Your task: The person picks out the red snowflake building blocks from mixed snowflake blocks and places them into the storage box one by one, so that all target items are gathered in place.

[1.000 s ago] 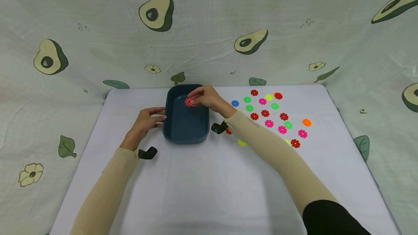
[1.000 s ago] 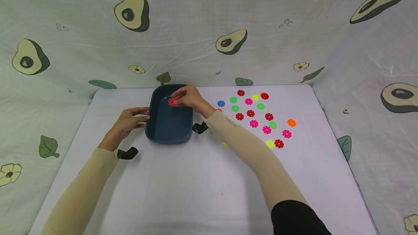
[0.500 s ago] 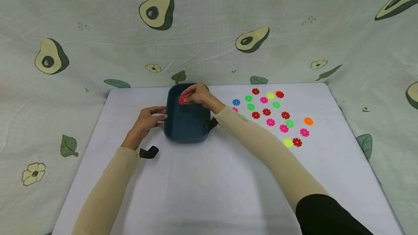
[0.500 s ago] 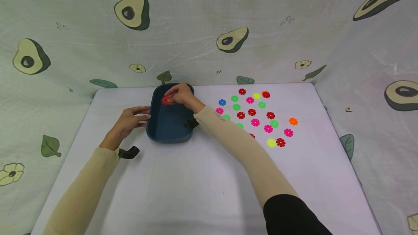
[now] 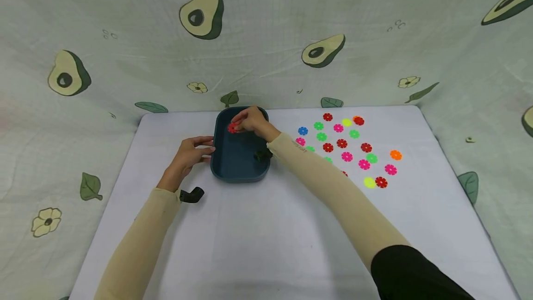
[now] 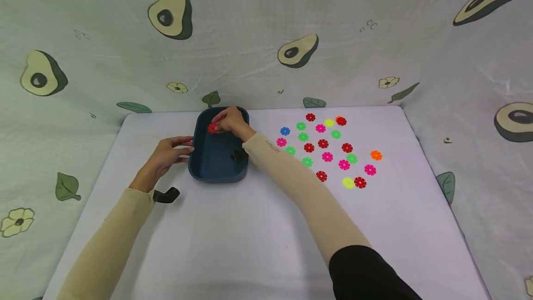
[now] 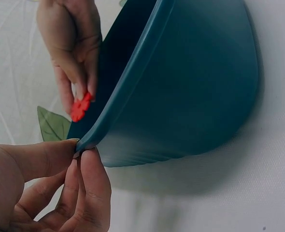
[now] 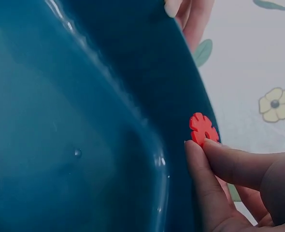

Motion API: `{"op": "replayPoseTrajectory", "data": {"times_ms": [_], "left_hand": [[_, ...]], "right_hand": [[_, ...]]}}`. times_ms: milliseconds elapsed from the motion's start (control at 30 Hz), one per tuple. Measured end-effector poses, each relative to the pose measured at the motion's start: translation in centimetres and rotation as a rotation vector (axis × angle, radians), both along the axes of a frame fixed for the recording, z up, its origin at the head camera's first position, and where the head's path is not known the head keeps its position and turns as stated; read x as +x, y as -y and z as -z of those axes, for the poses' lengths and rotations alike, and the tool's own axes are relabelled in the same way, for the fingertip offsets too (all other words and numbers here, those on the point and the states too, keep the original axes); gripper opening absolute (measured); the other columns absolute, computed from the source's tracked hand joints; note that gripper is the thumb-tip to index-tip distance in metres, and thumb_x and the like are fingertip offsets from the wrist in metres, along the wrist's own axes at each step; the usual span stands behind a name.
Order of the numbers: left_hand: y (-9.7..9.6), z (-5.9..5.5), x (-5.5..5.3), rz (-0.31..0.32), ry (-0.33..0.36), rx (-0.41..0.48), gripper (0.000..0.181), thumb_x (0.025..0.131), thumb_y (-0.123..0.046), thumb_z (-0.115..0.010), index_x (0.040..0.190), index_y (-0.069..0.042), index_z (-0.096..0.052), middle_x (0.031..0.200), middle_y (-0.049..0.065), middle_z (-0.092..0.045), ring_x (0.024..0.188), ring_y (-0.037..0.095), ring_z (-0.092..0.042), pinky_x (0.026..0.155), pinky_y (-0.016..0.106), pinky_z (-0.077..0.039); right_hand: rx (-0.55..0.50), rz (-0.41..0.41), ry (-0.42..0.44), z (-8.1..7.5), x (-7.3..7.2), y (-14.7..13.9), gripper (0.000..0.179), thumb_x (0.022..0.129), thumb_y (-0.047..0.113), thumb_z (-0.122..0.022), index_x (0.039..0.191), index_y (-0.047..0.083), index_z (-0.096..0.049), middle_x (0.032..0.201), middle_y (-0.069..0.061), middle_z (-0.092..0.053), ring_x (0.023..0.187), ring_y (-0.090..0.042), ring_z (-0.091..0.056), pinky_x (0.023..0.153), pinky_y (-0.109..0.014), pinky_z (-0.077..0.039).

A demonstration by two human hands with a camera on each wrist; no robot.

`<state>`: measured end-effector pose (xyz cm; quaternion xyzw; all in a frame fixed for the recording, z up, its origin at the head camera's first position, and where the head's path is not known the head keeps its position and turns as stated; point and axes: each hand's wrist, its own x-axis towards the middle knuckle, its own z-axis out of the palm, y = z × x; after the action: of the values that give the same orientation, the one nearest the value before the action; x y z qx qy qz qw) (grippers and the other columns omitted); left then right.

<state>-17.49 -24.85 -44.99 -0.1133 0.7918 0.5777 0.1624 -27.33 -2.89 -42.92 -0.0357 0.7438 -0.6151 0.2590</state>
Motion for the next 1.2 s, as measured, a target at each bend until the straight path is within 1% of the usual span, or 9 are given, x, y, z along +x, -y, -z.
{"op": "replayPoseTrajectory", "data": {"times_ms": [233, 367, 533, 633, 700, 833, 933, 1033, 1200], "left_hand": [[-0.1, 0.0, 0.1, -0.006, 0.0, 0.001, 0.054, 0.105, -0.004, -0.065, 0.156, 0.0, -0.049, 0.148, 0.024, -0.052, 0.09, 0.005, -0.067, 0.08, 0.022, -0.062], [-0.2, 0.1, 0.3, -0.004, -0.001, 0.005, 0.055, 0.104, -0.004, -0.066, 0.156, 0.001, -0.048, 0.148, 0.025, -0.051, 0.09, 0.004, -0.067, 0.08, 0.022, -0.062], [-0.1, 0.1, 0.4, -0.004, -0.004, 0.008, 0.055, 0.104, -0.004, -0.066, 0.156, 0.002, -0.048, 0.147, 0.025, -0.051, 0.09, 0.004, -0.067, 0.08, 0.022, -0.062], [-0.1, 0.2, 0.4, -0.009, -0.005, 0.011, 0.054, 0.104, -0.003, -0.066, 0.155, 0.001, -0.049, 0.147, 0.024, -0.052, 0.091, 0.005, -0.068, 0.08, 0.022, -0.062], [-0.1, 0.2, 0.3, -0.011, -0.005, 0.013, 0.054, 0.104, -0.003, -0.066, 0.155, 0.001, -0.05, 0.147, 0.024, -0.052, 0.093, 0.008, -0.068, 0.08, 0.022, -0.062], [-0.1, 0.1, 0.4, -0.009, -0.003, 0.019, 0.054, 0.104, -0.003, -0.066, 0.155, 0.0, -0.05, 0.148, 0.025, -0.051, 0.096, 0.012, -0.069, 0.079, 0.022, -0.062], [-0.2, -0.2, 0.5, -0.007, -0.001, 0.023, 0.054, 0.104, -0.004, -0.066, 0.155, 0.0, -0.05, 0.148, 0.026, -0.051, 0.094, 0.011, -0.068, 0.079, 0.022, -0.062], [-0.3, -0.3, 0.4, -0.007, -0.001, 0.023, 0.054, 0.104, -0.004, -0.066, 0.155, 0.001, -0.05, 0.148, 0.025, -0.051, 0.092, 0.009, -0.068, 0.078, 0.021, -0.061], [-0.2, -0.1, 0.3, -0.009, -0.006, 0.027, 0.053, 0.104, -0.003, -0.066, 0.155, 0.001, -0.05, 0.147, 0.026, -0.051, 0.09, 0.008, -0.067, 0.077, 0.02, -0.061]], "right_hand": [[0.026, 0.024, 0.011, 0.7, -0.5, 0.4, 0.031, 0.09, -0.02, -0.07, 0.119, -0.011, -0.074, 0.114, -0.026, -0.072, 0.085, -0.026, -0.075, 0.094, -0.041, -0.062], [0.081, 0.024, -0.011, 1.4, -0.7, 0.7, 0.032, 0.09, -0.02, -0.07, 0.12, -0.009, -0.075, 0.122, -0.027, -0.069, 0.094, -0.03, -0.075, 0.089, -0.035, -0.063], [0.16, 0.007, -0.049, 2.2, -0.7, 1.2, 0.033, 0.089, -0.018, -0.072, 0.119, -0.005, -0.077, 0.128, -0.024, -0.068, 0.102, -0.031, -0.073, 0.081, -0.029, -0.063], [0.171, 0.007, -0.058, 2.6, -0.6, 1.5, 0.032, 0.089, -0.018, -0.073, 0.118, -0.005, -0.078, 0.125, -0.024, -0.069, 0.099, -0.029, -0.073, 0.078, -0.027, -0.063], [0.168, 0.013, -0.062, 2.8, -0.5, 1.6, 0.031, 0.089, -0.019, -0.073, 0.117, -0.006, -0.078, 0.121, -0.024, -0.07, 0.093, -0.025, -0.073, 0.077, -0.027, -0.063], [0.166, 0.017, -0.089, 3.1, -0.4, 1.8, 0.03, 0.088, -0.019, -0.073, 0.115, -0.006, -0.078, 0.108, -0.02, -0.073, 0.078, -0.017, -0.067, 0.075, -0.026, -0.063], [0.178, 0.008, -0.121, 3.5, -0.6, 1.7, 0.03, 0.088, -0.018, -0.073, 0.114, -0.005, -0.078, 0.102, -0.017, -0.073, 0.076, -0.015, -0.063, 0.072, -0.024, -0.06], [0.228, 0.002, -0.165, 3.9, -0.9, 1.7, 0.031, 0.086, -0.016, -0.074, 0.113, -0.001, -0.08, 0.105, -0.016, -0.075, 0.078, -0.014, -0.061, 0.068, -0.022, -0.055], [0.233, 0.024, -0.177, 4.2, -1.1, 1.8, 0.031, 0.086, -0.017, -0.074, 0.111, -0.001, -0.08, 0.107, -0.018, -0.077, 0.077, -0.014, -0.064, 0.067, -0.021, -0.053]]}}
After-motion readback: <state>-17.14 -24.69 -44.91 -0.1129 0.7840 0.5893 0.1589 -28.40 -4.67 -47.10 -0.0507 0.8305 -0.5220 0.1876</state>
